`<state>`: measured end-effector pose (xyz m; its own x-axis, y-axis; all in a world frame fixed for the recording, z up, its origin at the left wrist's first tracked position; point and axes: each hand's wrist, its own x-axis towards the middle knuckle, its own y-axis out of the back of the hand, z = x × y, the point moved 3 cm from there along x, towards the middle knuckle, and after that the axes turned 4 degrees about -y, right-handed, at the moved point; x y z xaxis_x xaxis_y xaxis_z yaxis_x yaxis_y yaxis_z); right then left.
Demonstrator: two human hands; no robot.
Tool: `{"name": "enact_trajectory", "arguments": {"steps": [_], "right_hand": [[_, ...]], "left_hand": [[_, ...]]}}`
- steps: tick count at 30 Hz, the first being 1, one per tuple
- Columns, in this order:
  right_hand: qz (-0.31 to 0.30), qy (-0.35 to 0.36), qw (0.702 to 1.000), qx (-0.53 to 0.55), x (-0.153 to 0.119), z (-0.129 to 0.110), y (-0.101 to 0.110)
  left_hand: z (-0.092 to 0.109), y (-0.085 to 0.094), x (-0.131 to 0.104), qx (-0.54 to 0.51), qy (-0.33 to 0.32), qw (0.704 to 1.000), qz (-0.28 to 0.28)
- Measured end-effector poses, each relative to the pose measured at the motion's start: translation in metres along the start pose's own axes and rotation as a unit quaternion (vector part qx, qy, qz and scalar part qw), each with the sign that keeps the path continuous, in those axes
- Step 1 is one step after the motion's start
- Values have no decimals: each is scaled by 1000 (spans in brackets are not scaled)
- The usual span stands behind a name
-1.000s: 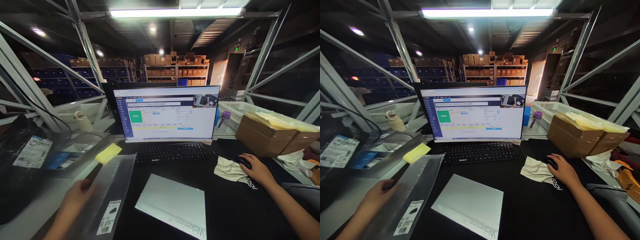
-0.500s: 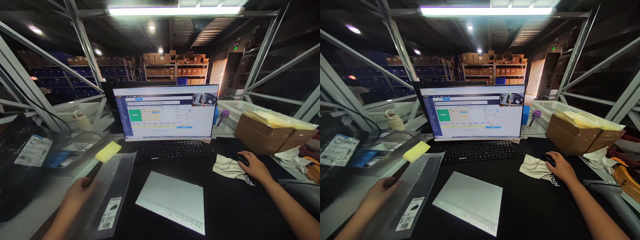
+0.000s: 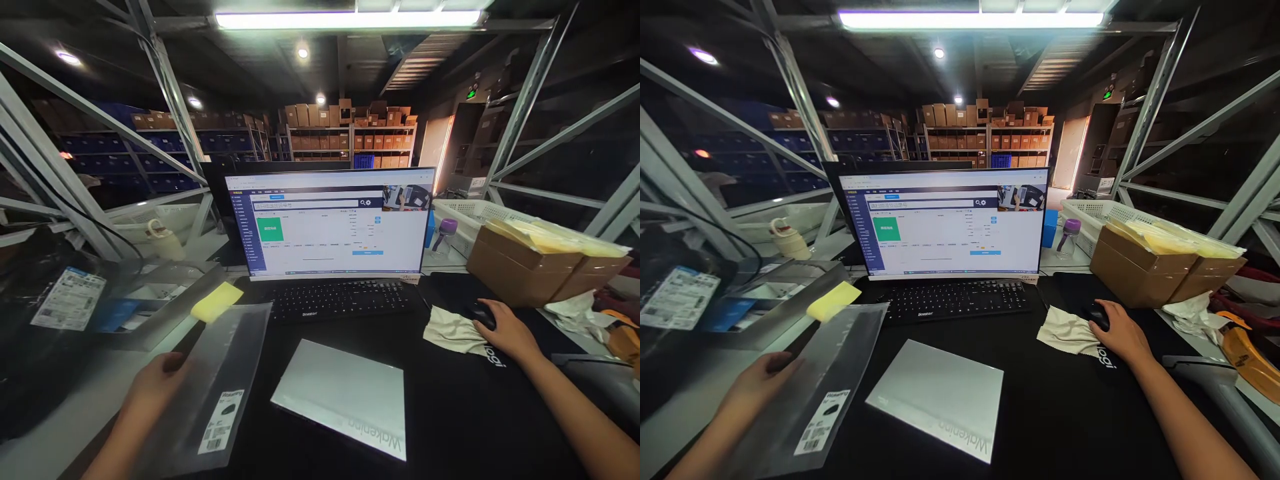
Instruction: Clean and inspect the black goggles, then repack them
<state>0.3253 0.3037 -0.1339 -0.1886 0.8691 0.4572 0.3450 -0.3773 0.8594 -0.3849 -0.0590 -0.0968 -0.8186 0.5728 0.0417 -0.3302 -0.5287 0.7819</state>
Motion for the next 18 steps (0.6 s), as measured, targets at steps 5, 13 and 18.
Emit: {"name": "enact_trajectory", "arguments": {"steps": [5,13,18], "right_hand": [[12,-4,1000,9,1,-5,3],[34,-19,999,29,2,-11,5],[36,-29,998,51,-1,-19,10]], "left_hand": [[-4,0,4,0,-2,1000,3],[-5,-1,5,-8,32,999,-1],[-16,-6,14,-15,16,1000,1]]}}
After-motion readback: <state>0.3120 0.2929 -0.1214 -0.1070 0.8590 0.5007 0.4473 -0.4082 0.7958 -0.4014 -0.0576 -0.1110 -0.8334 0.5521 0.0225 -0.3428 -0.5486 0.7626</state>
